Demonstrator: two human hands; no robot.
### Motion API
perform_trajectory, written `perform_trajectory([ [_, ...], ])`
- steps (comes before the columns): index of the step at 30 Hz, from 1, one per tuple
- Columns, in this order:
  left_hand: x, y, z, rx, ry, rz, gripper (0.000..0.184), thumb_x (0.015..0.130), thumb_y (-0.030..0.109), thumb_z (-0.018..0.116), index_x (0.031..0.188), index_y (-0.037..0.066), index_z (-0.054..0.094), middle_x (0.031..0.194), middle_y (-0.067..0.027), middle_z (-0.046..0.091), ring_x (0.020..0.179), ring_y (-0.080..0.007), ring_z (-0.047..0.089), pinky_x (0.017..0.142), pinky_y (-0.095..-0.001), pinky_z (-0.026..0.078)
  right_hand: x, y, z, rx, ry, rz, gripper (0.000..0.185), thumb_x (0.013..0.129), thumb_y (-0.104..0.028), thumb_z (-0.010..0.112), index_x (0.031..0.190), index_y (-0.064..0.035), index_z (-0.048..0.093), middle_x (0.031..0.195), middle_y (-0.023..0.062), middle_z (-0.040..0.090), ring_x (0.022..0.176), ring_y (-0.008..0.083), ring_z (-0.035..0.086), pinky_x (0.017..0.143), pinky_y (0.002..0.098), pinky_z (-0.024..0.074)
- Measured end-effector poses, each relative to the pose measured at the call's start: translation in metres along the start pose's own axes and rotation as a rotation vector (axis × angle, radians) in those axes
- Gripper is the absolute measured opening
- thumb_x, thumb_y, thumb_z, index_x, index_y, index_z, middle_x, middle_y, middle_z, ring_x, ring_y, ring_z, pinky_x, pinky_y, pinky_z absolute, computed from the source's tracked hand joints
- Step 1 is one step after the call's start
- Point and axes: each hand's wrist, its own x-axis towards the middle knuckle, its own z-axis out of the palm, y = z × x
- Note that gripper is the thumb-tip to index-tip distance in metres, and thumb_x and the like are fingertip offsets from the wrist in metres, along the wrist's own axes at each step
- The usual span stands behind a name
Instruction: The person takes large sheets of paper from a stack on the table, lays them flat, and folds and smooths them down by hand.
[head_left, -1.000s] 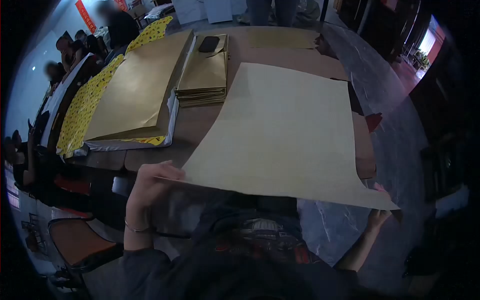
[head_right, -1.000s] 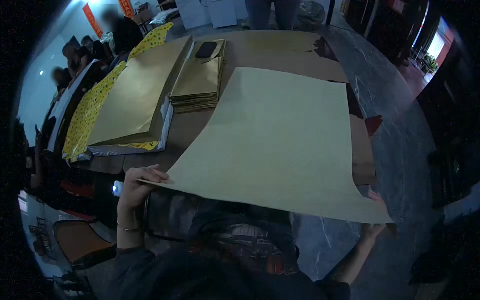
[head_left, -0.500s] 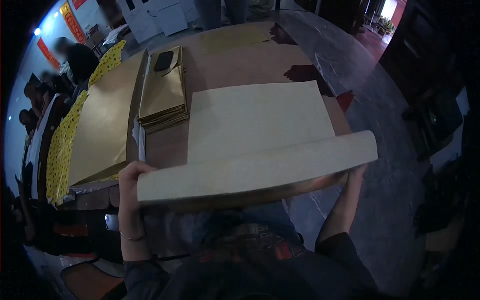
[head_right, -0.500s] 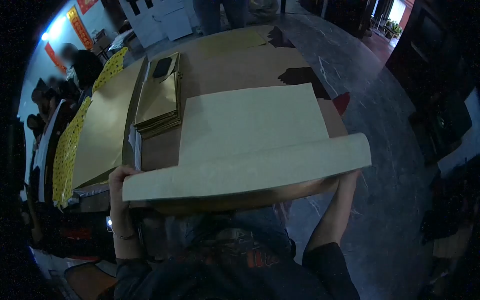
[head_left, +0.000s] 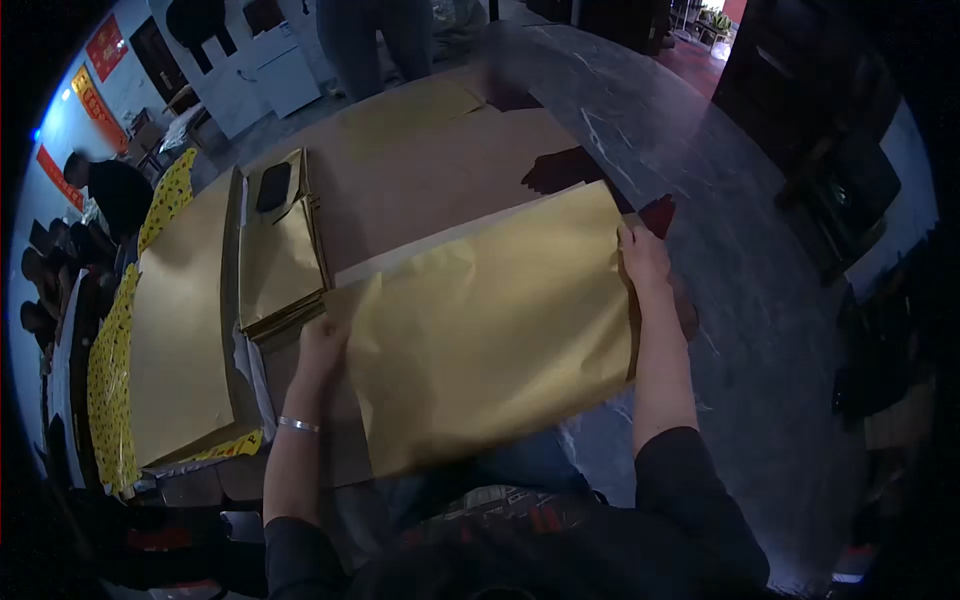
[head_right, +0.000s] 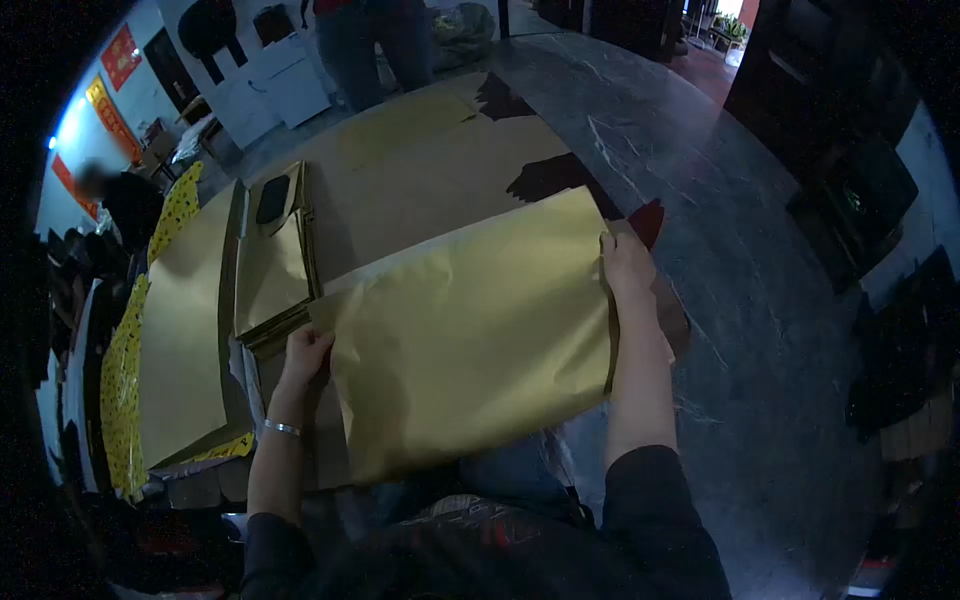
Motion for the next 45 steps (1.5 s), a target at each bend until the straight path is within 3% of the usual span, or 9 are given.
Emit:
perform_trajectory([
  [3, 0.010, 0.009, 0.005, 0.349, 0.058, 0.057, 0.023, 0.083, 0.015, 0.070, 0.095, -0.003, 0.065, 0.084, -0.0081, 0.066, 0.076, -0.0119, 0.060, 0.066, -0.0291, 0.049, 0.000, 0.002, 0.014, -0.048, -0.011, 0.002, 0.046, 0.094, -0.043, 0.048, 0.103, -0.0023, 0.068, 0.104, 0.0224, 0.067, 0.101, 0.0425, 0.061, 0.088, 0.0503, 0.0481],
  [9, 0.004, 0.048, 0.017, 0.401, 0.182, 0.211, 0.033, 0.086, 0.017, 0.062, 0.112, -0.002, 0.057, 0.094, -0.0266, 0.065, 0.091, -0.0450, 0.063, 0.076, -0.0481, 0.050, 0.004, -0.001, 0.014, -0.062, -0.081, -0.010, 0.041, 0.093, -0.037, 0.049, 0.097, -0.0014, 0.070, 0.105, 0.0227, 0.066, 0.102, 0.0416, 0.061, 0.089, 0.0490, 0.0480],
  [11, 0.011, 0.050, 0.020, 0.402, 0.136, 0.150, 0.034, 0.087, 0.015, 0.062, 0.115, 0.000, 0.055, 0.096, -0.0269, 0.065, 0.091, -0.0456, 0.063, 0.076, -0.0499, 0.050, 0.014, 0.000, 0.018, -0.071, -0.035, -0.074, 0.040, 0.093, -0.036, 0.050, 0.097, -0.0006, 0.069, 0.104, 0.0235, 0.066, 0.101, 0.0411, 0.061, 0.089, 0.0490, 0.0479],
  [14, 0.021, 0.047, 0.027, 0.474, 0.283, 0.396, 0.032, 0.087, 0.011, 0.061, 0.118, 0.003, 0.055, 0.092, -0.0247, 0.066, 0.086, -0.0431, 0.064, 0.074, -0.0512, 0.050, 0.022, -0.005, 0.026, -0.077, -0.001, -0.063, 0.039, 0.093, -0.035, 0.050, 0.097, -0.0003, 0.068, 0.102, 0.0244, 0.065, 0.100, 0.0412, 0.061, 0.089, 0.0496, 0.0478],
  [18, 0.027, 0.064, 0.030, 0.636, 0.216, 0.205, 0.040, 0.089, 0.011, 0.059, 0.127, 0.005, 0.048, 0.100, -0.0229, 0.065, 0.089, -0.0413, 0.065, 0.072, -0.0508, 0.051, 0.029, -0.008, 0.037, -0.119, 0.008, -0.080, 0.035, 0.093, -0.031, 0.051, 0.098, -0.0012, 0.068, 0.100, 0.0238, 0.065, 0.099, 0.0408, 0.061, 0.088, 0.0491, 0.0483],
  [29, 0.020, 0.044, 0.034, 0.648, 0.277, 0.321, 0.063, 0.091, 0.019, 0.059, 0.147, 0.010, 0.032, 0.107, -0.0236, 0.062, 0.092, -0.0418, 0.063, 0.075, -0.0491, 0.053, 0.032, -0.018, 0.039, -0.182, -0.014, -0.096, 0.034, 0.095, -0.032, 0.051, 0.103, -0.0034, 0.068, 0.099, 0.0243, 0.067, 0.095, 0.0413, 0.064, 0.083, 0.0522, 0.0509],
  [34, 0.012, 0.049, 0.027, 0.741, 0.262, 0.335, 0.025, 0.091, 0.020, 0.057, 0.112, 0.008, 0.064, 0.094, -0.0178, 0.066, 0.077, -0.0378, 0.066, 0.065, -0.0490, 0.053, 0.033, -0.027, 0.033, -0.206, -0.048, -0.069, 0.030, 0.096, -0.028, 0.051, 0.097, -0.0018, 0.066, 0.099, 0.0205, 0.065, 0.097, 0.0386, 0.061, 0.084, 0.0482, 0.0499],
  [40, 0.015, 0.049, 0.025, 0.796, 0.241, 0.238, 0.027, 0.092, 0.028, 0.054, 0.104, 0.008, 0.067, 0.073, -0.0176, 0.067, 0.069, -0.0363, 0.067, 0.063, -0.0481, 0.054, 0.036, -0.012, 0.044, -0.178, 0.148, -0.275, 0.028, 0.094, -0.025, 0.052, 0.098, -0.0026, 0.069, 0.098, 0.0222, 0.065, 0.092, 0.0397, 0.063, 0.079, 0.0495, 0.0506],
  [45, 0.018, 0.042, 0.021, 0.832, 0.225, 0.215, 0.027, 0.092, 0.029, 0.055, 0.107, 0.009, 0.065, 0.072, -0.0174, 0.067, 0.069, -0.0367, 0.067, 0.061, -0.0480, 0.054, 0.038, -0.013, 0.041, -0.173, -0.064, -0.070, 0.036, 0.097, -0.033, 0.051, 0.103, 0.0006, 0.063, 0.109, 0.0232, 0.062, 0.104, 0.0417, 0.058, 0.086, 0.0492, 0.0480],
])
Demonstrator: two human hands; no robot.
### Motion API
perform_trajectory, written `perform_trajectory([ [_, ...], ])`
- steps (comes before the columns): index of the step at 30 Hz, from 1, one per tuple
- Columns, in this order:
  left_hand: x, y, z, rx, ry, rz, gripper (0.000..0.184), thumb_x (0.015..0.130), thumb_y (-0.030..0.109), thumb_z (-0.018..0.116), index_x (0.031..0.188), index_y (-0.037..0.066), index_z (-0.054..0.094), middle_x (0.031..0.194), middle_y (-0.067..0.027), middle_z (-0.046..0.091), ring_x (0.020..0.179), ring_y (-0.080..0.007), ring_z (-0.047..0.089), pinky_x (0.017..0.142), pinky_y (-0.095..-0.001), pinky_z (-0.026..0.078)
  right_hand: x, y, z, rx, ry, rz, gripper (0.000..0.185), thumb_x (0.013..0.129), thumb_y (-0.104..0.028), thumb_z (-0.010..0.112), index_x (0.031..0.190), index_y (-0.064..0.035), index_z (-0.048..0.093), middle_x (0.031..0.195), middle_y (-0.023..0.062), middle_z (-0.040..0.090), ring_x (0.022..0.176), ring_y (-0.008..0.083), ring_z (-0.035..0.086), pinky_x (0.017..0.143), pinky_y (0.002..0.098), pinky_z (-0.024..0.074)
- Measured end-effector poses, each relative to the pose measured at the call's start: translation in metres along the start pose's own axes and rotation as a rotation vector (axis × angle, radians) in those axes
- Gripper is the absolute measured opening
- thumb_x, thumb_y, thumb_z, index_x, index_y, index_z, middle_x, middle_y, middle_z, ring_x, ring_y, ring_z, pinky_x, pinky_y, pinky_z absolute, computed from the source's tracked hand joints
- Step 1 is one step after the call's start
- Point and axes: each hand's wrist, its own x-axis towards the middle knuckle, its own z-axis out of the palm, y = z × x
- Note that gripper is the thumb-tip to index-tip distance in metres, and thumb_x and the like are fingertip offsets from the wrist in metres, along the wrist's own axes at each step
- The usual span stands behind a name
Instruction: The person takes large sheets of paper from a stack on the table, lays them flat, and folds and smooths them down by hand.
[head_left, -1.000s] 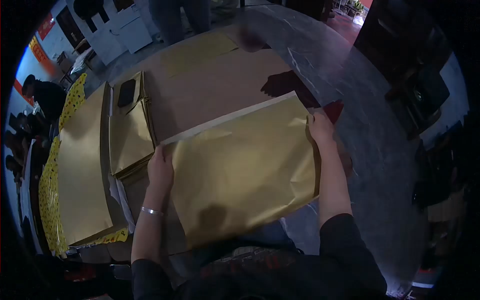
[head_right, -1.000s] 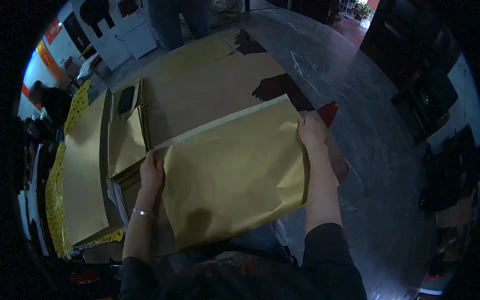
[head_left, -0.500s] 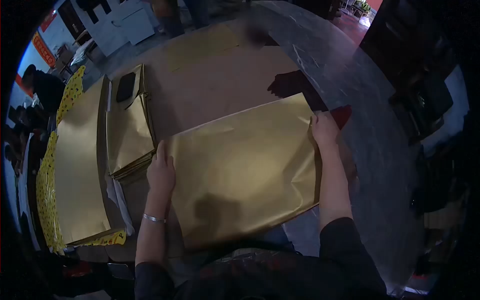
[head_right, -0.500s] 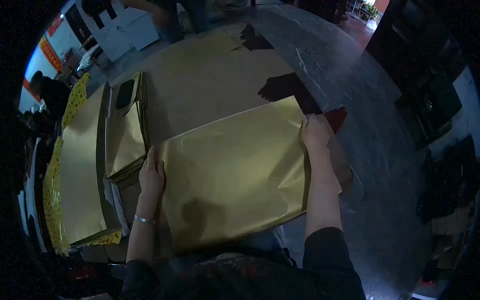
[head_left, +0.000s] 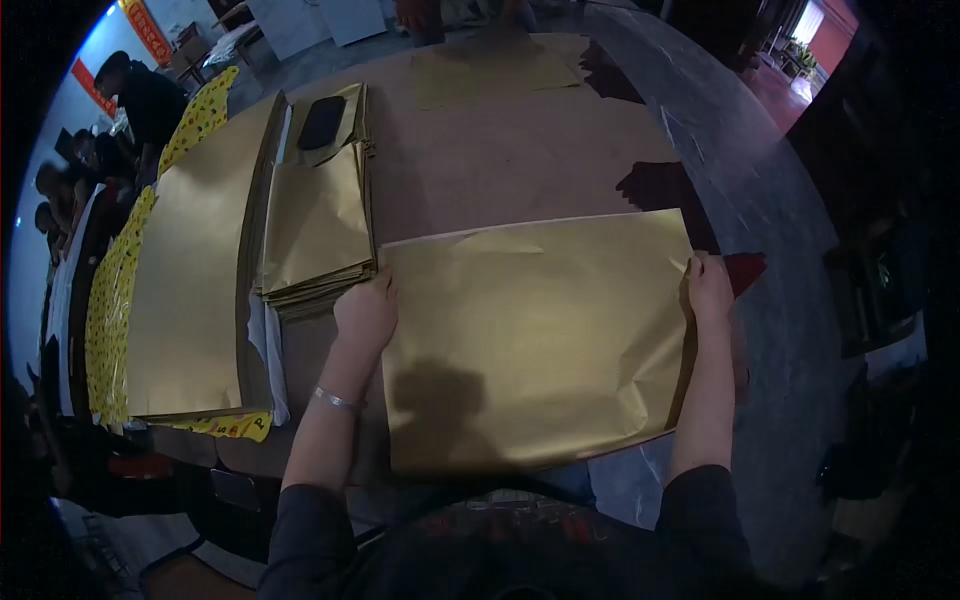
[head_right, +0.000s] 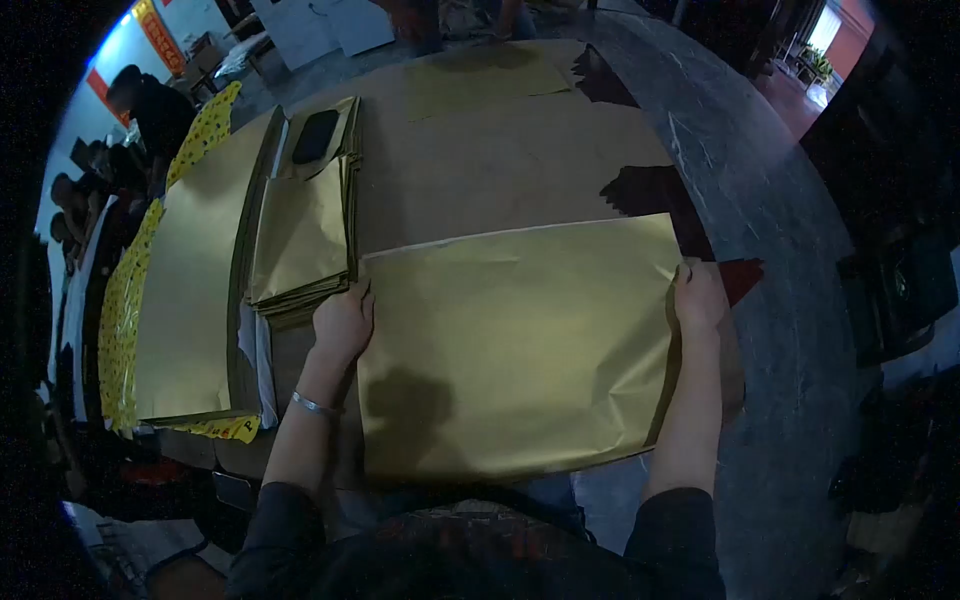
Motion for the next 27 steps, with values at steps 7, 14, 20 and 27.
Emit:
perform_trajectory([
  [7, 0.0036, 0.0022, 0.0014, 0.011, 0.014, 0.003, 0.022, 0.091, 0.025, 0.057, 0.106, 0.011, 0.063, 0.067, -0.0155, 0.065, 0.066, -0.0359, 0.067, 0.058, -0.0482, 0.052, 0.0007, 0.0066, 0.0046, 0.006, 0.042, -0.027, 0.036, 0.097, -0.033, 0.051, 0.105, 0.0000, 0.063, 0.113, 0.0230, 0.061, 0.106, 0.0421, 0.057, 0.087, 0.0495, 0.0478],
  [14, 0.0036, 0.0001, 0.0074, 0.019, 0.063, 0.020, 0.020, 0.090, 0.025, 0.059, 0.103, 0.011, 0.064, 0.066, -0.0143, 0.065, 0.064, -0.0331, 0.067, 0.056, -0.0464, 0.052, 0.0008, 0.0071, 0.0070, 0.062, 0.128, -0.126, 0.031, 0.096, -0.026, 0.052, 0.109, -0.0014, 0.064, 0.112, 0.0239, 0.061, 0.105, 0.0421, 0.058, 0.087, 0.0494, 0.0478],
  [20, 0.0059, 0.0069, -0.0005, 0.025, 0.023, -0.036, 0.021, 0.092, 0.025, 0.059, 0.108, 0.014, 0.068, 0.069, -0.0164, 0.065, 0.066, -0.0346, 0.066, 0.059, -0.0462, 0.052, 0.0008, 0.0079, 0.0036, 0.081, 0.107, -0.118, 0.030, 0.095, -0.025, 0.052, 0.108, -0.0003, 0.064, 0.109, 0.0247, 0.062, 0.105, 0.0425, 0.058, 0.087, 0.0496, 0.0474],
  [27, 0.0054, 0.0098, -0.0020, -0.003, 0.021, -0.086, 0.021, 0.092, 0.027, 0.060, 0.109, 0.016, 0.068, 0.072, -0.0166, 0.067, 0.068, -0.0342, 0.067, 0.060, -0.0462, 0.052, -0.0035, 0.0009, 0.0007, 0.109, 0.148, -0.111, 0.028, 0.093, -0.022, 0.055, 0.100, 0.0018, 0.067, 0.101, 0.0249, 0.063, 0.096, 0.0428, 0.059, 0.084, 0.0499, 0.0484],
])
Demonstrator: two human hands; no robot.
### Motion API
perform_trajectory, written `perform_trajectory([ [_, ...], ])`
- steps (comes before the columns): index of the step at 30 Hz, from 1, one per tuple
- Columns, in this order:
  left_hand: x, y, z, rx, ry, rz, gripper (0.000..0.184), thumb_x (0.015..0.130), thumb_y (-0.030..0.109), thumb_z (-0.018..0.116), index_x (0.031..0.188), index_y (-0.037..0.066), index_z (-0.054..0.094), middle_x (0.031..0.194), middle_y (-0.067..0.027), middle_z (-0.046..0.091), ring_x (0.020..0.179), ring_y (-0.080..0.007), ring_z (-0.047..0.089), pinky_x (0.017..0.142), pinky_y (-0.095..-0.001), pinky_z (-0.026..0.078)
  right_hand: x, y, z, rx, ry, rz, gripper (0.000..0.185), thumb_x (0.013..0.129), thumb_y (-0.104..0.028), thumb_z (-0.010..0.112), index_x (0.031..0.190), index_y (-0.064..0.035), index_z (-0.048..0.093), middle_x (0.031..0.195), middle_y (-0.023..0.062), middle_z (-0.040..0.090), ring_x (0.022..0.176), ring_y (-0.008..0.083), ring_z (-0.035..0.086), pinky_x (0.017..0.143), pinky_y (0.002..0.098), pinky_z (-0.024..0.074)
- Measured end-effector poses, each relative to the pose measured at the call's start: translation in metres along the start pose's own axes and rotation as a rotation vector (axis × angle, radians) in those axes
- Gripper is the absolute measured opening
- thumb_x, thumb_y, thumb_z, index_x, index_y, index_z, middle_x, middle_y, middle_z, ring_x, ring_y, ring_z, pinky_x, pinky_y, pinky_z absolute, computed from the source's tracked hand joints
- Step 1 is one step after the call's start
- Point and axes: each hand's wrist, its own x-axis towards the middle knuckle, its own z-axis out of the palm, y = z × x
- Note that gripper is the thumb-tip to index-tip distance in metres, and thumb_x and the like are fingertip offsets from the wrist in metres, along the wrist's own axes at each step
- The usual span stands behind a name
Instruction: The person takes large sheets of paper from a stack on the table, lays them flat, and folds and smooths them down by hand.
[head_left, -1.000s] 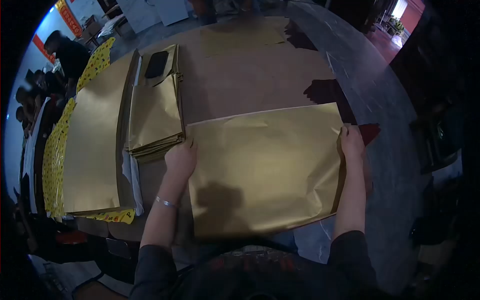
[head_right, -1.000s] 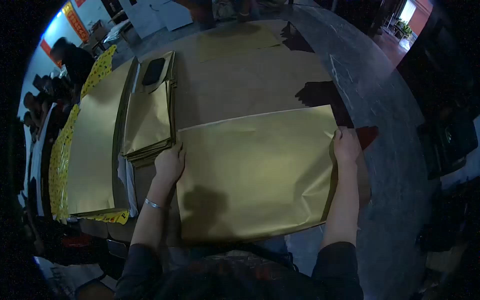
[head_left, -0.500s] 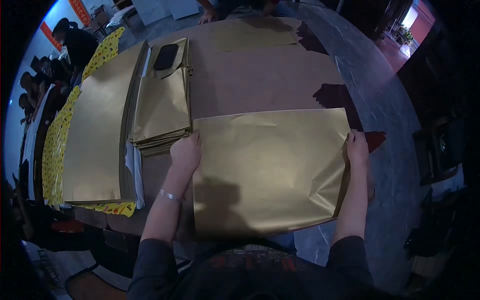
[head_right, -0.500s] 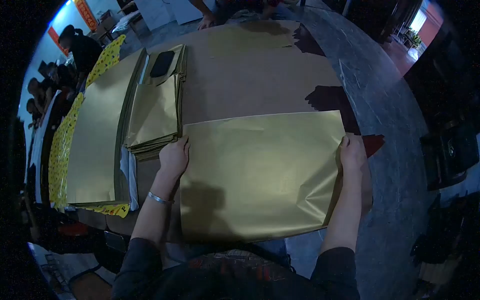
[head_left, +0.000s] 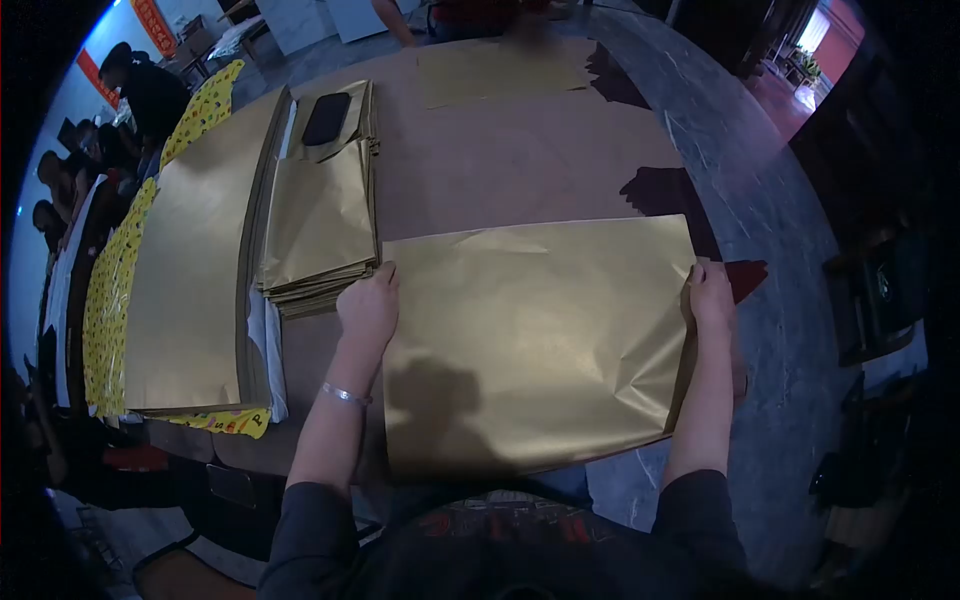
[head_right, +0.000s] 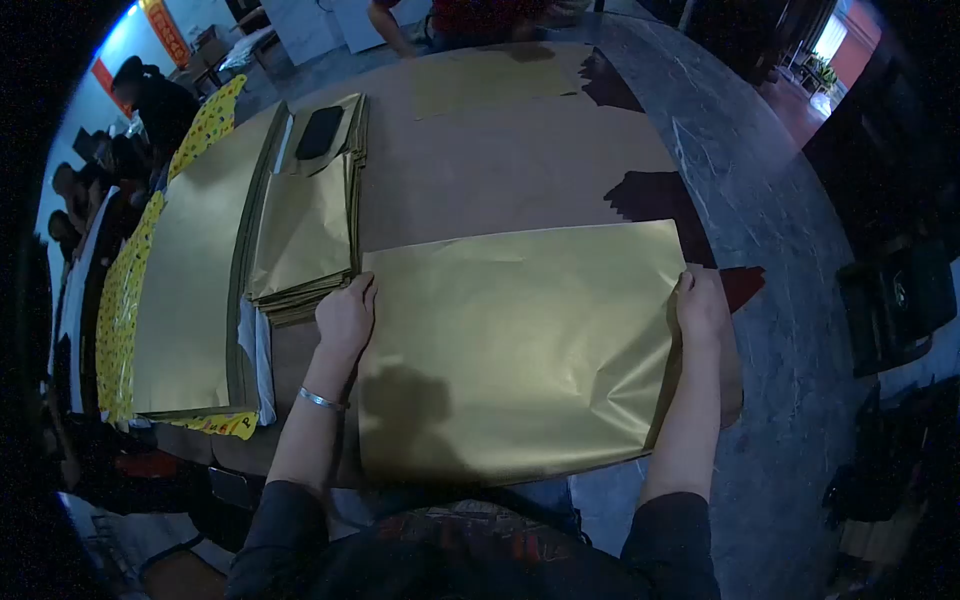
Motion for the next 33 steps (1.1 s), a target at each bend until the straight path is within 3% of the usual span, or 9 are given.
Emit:
perform_trajectory([
  [3, -0.003, -0.001, -0.003, -0.025, -0.058, -0.016, 0.025, 0.091, 0.028, 0.061, 0.111, 0.014, 0.067, 0.080, -0.0173, 0.068, 0.077, -0.0346, 0.067, 0.068, -0.0463, 0.052, 0.003, 0.012, 0.009, -0.035, 0.008, -0.033, 0.027, 0.093, -0.022, 0.054, 0.099, 0.0008, 0.067, 0.100, 0.0248, 0.063, 0.095, 0.0421, 0.060, 0.083, 0.0500, 0.0485],
  [4, -0.005, -0.002, -0.003, -0.050, -0.072, -0.017, 0.027, 0.091, 0.028, 0.061, 0.112, 0.013, 0.067, 0.083, -0.0172, 0.069, 0.080, -0.0349, 0.067, 0.070, -0.0462, 0.052, 0.006, 0.011, 0.006, -0.084, -0.081, 0.016, 0.034, 0.096, -0.028, 0.050, 0.108, 0.0012, 0.063, 0.113, 0.0260, 0.060, 0.106, 0.0425, 0.057, 0.088, 0.0496, 0.0473],
  [6, -0.013, -0.008, -0.002, -0.134, 0.024, 0.101, 0.026, 0.092, 0.029, 0.056, 0.108, 0.011, 0.068, 0.080, -0.0161, 0.069, 0.075, -0.0349, 0.068, 0.067, -0.0456, 0.053, 0.004, 0.003, -0.001, -0.087, -0.086, 0.049, 0.033, 0.096, -0.027, 0.050, 0.108, 0.0008, 0.063, 0.111, 0.0255, 0.061, 0.106, 0.0421, 0.058, 0.089, 0.0492, 0.0475],
  [9, -0.015, -0.012, -0.001, -0.127, 0.048, 0.123, 0.027, 0.092, 0.024, 0.055, 0.111, 0.010, 0.067, 0.092, -0.0164, 0.069, 0.084, -0.0357, 0.067, 0.072, -0.0468, 0.053, 0.000, -0.007, -0.010, -0.041, -0.077, 0.014, 0.031, 0.096, -0.026, 0.050, 0.106, -0.0009, 0.066, 0.108, 0.0232, 0.062, 0.104, 0.0405, 0.059, 0.090, 0.0483, 0.0481],
  [11, -0.013, -0.012, -0.001, -0.109, -0.032, 0.065, 0.027, 0.091, 0.022, 0.055, 0.112, 0.009, 0.067, 0.093, -0.0168, 0.069, 0.086, -0.0360, 0.067, 0.074, -0.0464, 0.053, 0.003, -0.001, -0.002, -0.080, -0.108, 0.085, 0.031, 0.095, -0.026, 0.051, 0.104, -0.0023, 0.068, 0.107, 0.0221, 0.064, 0.104, 0.0390, 0.060, 0.089, 0.0474, 0.0490],
  [15, -0.014, -0.012, 0.001, -0.121, 0.032, 0.114, 0.028, 0.091, 0.022, 0.056, 0.113, 0.009, 0.066, 0.092, -0.0167, 0.069, 0.084, -0.0360, 0.067, 0.073, -0.0465, 0.053, 0.003, -0.013, -0.010, -0.163, -0.193, 0.220, 0.034, 0.093, -0.031, 0.052, 0.103, -0.0029, 0.068, 0.105, 0.0217, 0.066, 0.101, 0.0379, 0.062, 0.089, 0.0467, 0.0499],
  [17, -0.014, -0.011, 0.001, -0.023, -0.040, 0.072, 0.026, 0.091, 0.021, 0.056, 0.111, 0.009, 0.067, 0.090, -0.0169, 0.069, 0.084, -0.0360, 0.067, 0.073, -0.0458, 0.053, 0.000, -0.006, -0.004, -0.162, -0.134, 0.174, 0.035, 0.092, -0.032, 0.053, 0.101, -0.0021, 0.069, 0.105, 0.0217, 0.066, 0.099, 0.0388, 0.062, 0.088, 0.0469, 0.0500],
  [20, -0.015, -0.013, 0.003, -0.115, 0.052, 0.108, 0.023, 0.090, 0.021, 0.058, 0.108, 0.010, 0.068, 0.088, -0.0182, 0.068, 0.082, -0.0364, 0.066, 0.071, -0.0463, 0.053, 0.005, 0.006, 0.005, -0.133, -0.124, 0.076, 0.033, 0.093, -0.031, 0.053, 0.103, -0.0029, 0.068, 0.101, 0.0206, 0.068, 0.099, 0.0391, 0.063, 0.085, 0.0502, 0.0505],
  [33, -0.015, -0.011, 0.001, -0.086, 0.027, 0.082, 0.023, 0.091, 0.021, 0.058, 0.108, 0.008, 0.068, 0.090, -0.0183, 0.068, 0.083, -0.0363, 0.067, 0.072, -0.0455, 0.053, 0.007, 0.001, 0.004, -0.104, -0.198, 0.222, 0.037, 0.094, -0.035, 0.052, 0.104, -0.0037, 0.069, 0.104, 0.0223, 0.067, 0.102, 0.0382, 0.063, 0.089, 0.0493, 0.0507],
])
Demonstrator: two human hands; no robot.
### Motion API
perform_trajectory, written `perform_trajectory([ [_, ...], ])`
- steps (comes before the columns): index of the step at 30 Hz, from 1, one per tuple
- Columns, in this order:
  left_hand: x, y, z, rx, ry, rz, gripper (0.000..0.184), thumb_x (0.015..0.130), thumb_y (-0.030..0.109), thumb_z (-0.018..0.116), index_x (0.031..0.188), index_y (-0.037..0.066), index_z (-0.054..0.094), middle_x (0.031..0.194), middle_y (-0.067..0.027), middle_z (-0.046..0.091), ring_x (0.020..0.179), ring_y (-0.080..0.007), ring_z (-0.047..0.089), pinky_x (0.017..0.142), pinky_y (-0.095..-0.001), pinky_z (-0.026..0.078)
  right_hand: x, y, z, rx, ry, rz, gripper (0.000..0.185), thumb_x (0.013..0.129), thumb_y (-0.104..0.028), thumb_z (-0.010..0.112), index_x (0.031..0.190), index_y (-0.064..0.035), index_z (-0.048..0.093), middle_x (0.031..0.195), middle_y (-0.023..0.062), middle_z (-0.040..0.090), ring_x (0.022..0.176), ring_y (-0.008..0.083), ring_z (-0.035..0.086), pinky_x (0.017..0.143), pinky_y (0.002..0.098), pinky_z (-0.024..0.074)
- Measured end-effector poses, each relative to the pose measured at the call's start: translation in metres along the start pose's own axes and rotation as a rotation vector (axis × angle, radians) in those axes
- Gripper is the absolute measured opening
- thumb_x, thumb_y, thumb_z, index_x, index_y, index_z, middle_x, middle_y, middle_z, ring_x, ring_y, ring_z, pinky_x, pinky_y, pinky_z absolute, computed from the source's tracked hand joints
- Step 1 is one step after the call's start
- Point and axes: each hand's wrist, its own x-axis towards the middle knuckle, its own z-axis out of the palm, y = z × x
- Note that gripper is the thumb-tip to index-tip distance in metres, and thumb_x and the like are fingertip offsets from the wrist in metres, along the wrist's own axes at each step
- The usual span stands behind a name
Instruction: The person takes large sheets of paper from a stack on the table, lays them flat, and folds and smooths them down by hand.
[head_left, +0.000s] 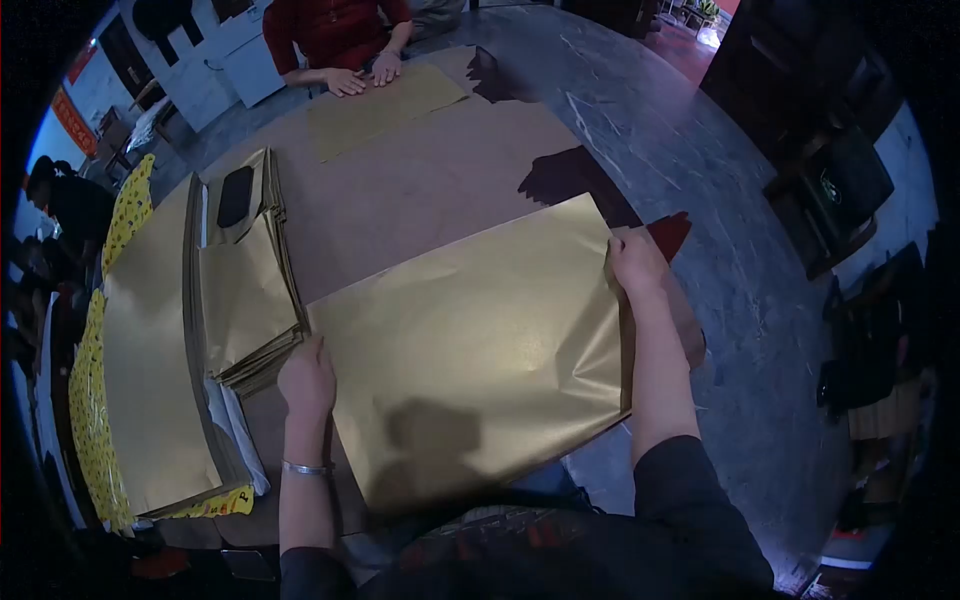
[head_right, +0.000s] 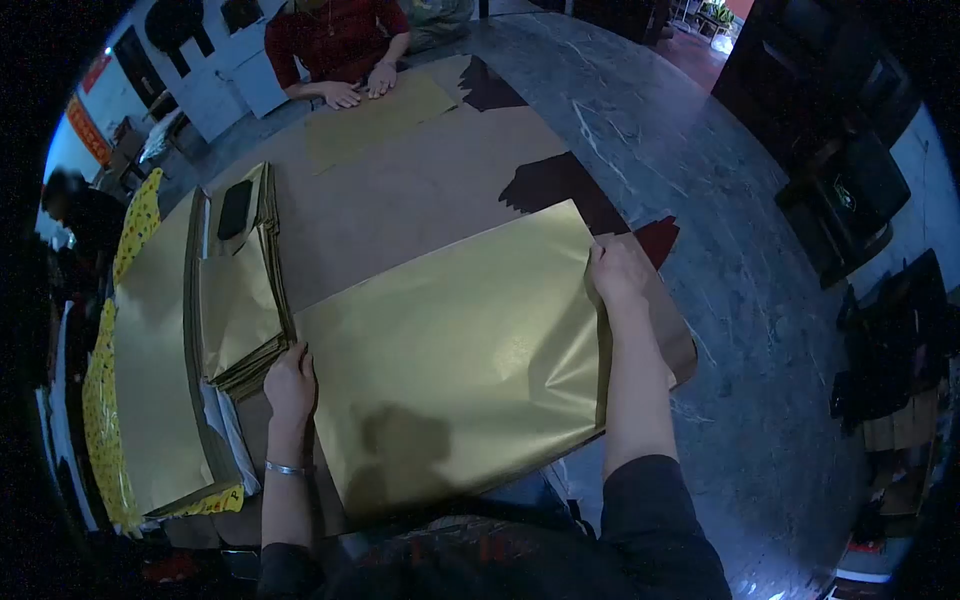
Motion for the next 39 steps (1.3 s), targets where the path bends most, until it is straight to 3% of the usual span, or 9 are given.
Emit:
perform_trajectory([
  [10, 0.000, 0.004, -0.004, -0.002, -0.016, -0.018, 0.024, 0.091, 0.020, 0.058, 0.108, 0.007, 0.067, 0.094, -0.0182, 0.068, 0.085, -0.0361, 0.066, 0.074, -0.0454, 0.053, -0.005, -0.007, -0.009, -0.022, -0.024, -0.004, 0.036, 0.093, -0.033, 0.053, 0.107, -0.0039, 0.068, 0.105, 0.0219, 0.067, 0.100, 0.0384, 0.064, 0.087, 0.0499, 0.0510],
  [12, 0.000, 0.006, -0.005, -0.006, -0.004, -0.020, 0.023, 0.091, 0.019, 0.059, 0.110, 0.008, 0.067, 0.095, -0.0170, 0.069, 0.086, -0.0354, 0.066, 0.074, -0.0444, 0.053, -0.007, -0.006, -0.006, 0.001, 0.087, -0.049, 0.034, 0.092, -0.032, 0.054, 0.101, -0.0029, 0.069, 0.103, 0.0221, 0.067, 0.097, 0.0383, 0.064, 0.086, 0.0499, 0.0512],
  [18, -0.001, 0.003, -0.001, -0.015, 0.020, -0.011, 0.023, 0.091, 0.019, 0.058, 0.110, 0.008, 0.067, 0.097, -0.0157, 0.069, 0.088, -0.0346, 0.066, 0.075, -0.0437, 0.053, -0.004, -0.007, -0.005, -0.049, 0.120, -0.033, 0.035, 0.091, -0.032, 0.056, 0.088, -0.0001, 0.071, 0.100, 0.0219, 0.067, 0.096, 0.0382, 0.065, 0.085, 0.0488, 0.0518],
  [27, -0.002, 0.003, 0.000, -0.019, 0.032, 0.005, 0.023, 0.091, 0.018, 0.057, 0.109, 0.008, 0.067, 0.096, -0.0156, 0.068, 0.086, -0.0348, 0.066, 0.074, -0.0442, 0.053, -0.002, -0.004, 0.000, -0.038, 0.110, -0.055, 0.037, 0.092, -0.033, 0.054, 0.089, 0.0002, 0.071, 0.092, 0.0232, 0.068, 0.091, 0.0396, 0.065, 0.081, 0.0490, 0.0523],
  [33, -0.002, 0.000, 0.001, 0.079, -0.036, -0.022, 0.023, 0.092, 0.022, 0.056, 0.107, 0.009, 0.067, 0.090, -0.0160, 0.068, 0.080, -0.0340, 0.067, 0.069, -0.0453, 0.053, 0.001, 0.001, 0.004, -0.036, 0.124, -0.095, 0.039, 0.093, -0.034, 0.052, 0.092, 0.0001, 0.071, 0.095, 0.0237, 0.068, 0.093, 0.0395, 0.065, 0.082, 0.0494, 0.0524],
  [36, -0.002, -0.003, 0.004, 0.011, 0.112, 0.074, 0.023, 0.091, 0.023, 0.056, 0.106, 0.010, 0.068, 0.081, -0.0137, 0.068, 0.072, -0.0361, 0.066, 0.066, -0.0468, 0.053, 0.005, 0.004, 0.010, 0.000, 0.142, -0.127, 0.039, 0.093, -0.034, 0.053, 0.093, 0.0001, 0.071, 0.096, 0.0238, 0.068, 0.094, 0.0389, 0.066, 0.083, 0.0490, 0.0529],
  [39, -0.002, 0.001, -0.003, 0.063, 0.030, 0.008, 0.023, 0.090, 0.023, 0.057, 0.106, 0.011, 0.068, 0.084, -0.0143, 0.068, 0.076, -0.0347, 0.067, 0.067, -0.0460, 0.053, 0.003, -0.002, 0.002, -0.059, 0.083, -0.079, 0.038, 0.093, -0.034, 0.054, 0.093, 0.0001, 0.071, 0.098, 0.0236, 0.068, 0.096, 0.0381, 0.066, 0.084, 0.0486, 0.0530],
])
